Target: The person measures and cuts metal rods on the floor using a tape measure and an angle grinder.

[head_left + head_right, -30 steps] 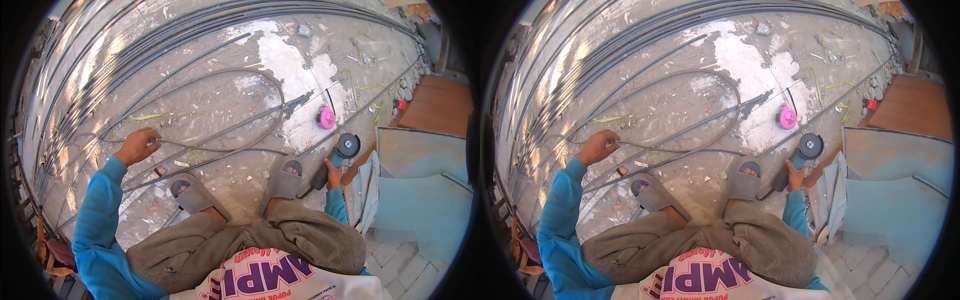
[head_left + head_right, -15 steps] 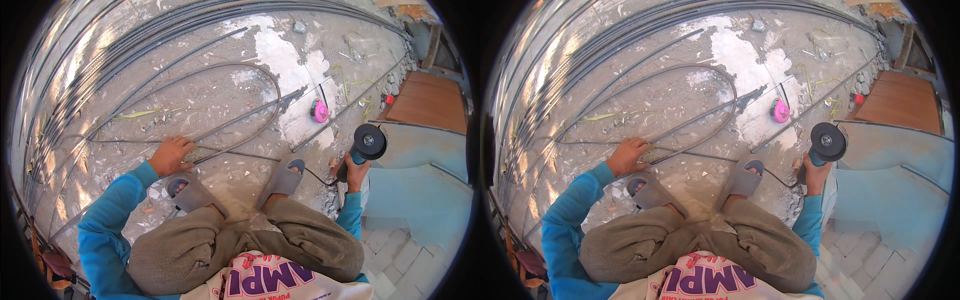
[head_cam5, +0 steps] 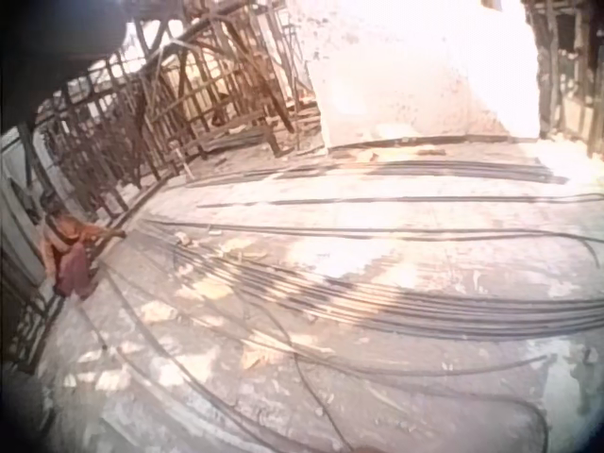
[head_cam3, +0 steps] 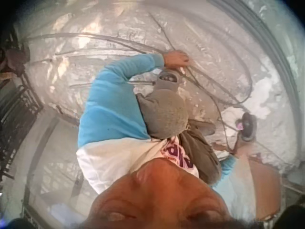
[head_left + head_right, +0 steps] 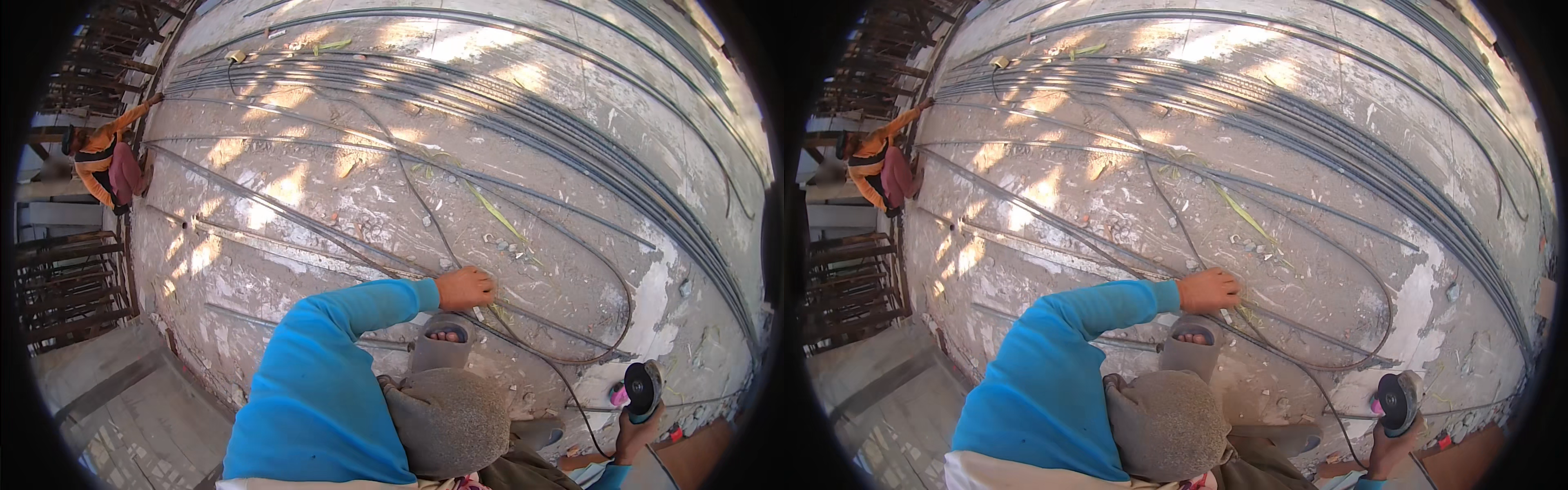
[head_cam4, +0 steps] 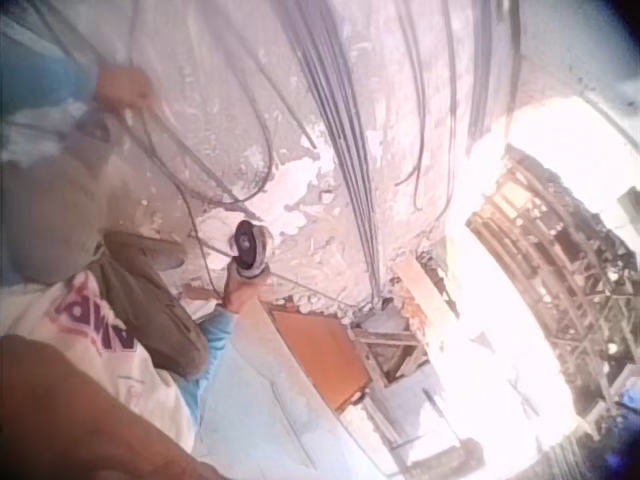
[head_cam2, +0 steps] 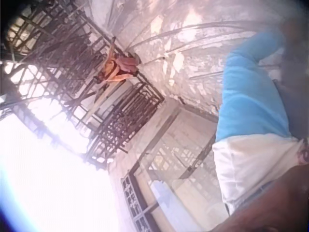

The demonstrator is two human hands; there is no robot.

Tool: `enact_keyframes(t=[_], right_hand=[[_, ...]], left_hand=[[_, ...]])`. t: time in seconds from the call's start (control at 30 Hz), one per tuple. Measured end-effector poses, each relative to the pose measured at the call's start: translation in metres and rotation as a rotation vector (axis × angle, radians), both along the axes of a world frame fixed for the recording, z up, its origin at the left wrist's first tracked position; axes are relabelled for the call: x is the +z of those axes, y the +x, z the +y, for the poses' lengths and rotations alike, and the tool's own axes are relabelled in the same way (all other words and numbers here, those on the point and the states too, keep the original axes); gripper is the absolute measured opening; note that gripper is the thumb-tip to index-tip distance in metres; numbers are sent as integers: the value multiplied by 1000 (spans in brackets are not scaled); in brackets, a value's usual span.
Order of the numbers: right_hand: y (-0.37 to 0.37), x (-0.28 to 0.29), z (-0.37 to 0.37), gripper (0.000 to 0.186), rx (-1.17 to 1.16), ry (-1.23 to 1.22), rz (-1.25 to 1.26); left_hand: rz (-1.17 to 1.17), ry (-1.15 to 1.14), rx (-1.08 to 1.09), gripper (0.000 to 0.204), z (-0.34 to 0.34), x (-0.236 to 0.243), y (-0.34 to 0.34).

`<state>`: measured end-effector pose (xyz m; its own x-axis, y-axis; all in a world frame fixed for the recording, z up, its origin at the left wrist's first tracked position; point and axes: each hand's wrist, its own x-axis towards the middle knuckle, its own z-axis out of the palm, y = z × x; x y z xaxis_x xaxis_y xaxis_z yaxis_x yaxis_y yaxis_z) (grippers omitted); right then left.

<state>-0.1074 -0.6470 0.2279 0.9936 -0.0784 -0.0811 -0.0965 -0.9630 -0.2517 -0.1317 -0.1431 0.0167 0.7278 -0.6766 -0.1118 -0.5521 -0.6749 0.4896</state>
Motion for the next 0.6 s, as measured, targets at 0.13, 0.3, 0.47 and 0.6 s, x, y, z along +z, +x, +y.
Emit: enact_keyframes(t=[0.13,0.3,0.47,0.6], right_hand=[[-6,-12,15,60,-19,141,101],[9,-3,8,55,-83,186,234],[-11,-11,-47,57,-159,388,103],[-27,-29,-79,58,-143,505,37]], left_hand=[[-66,-110,4,19,-15,20,10],[75,-191,-35,34,-90,20,-21],[80,0,174,32,-192,4,-25],[-20,80,71,21,-208,-6,-22]])
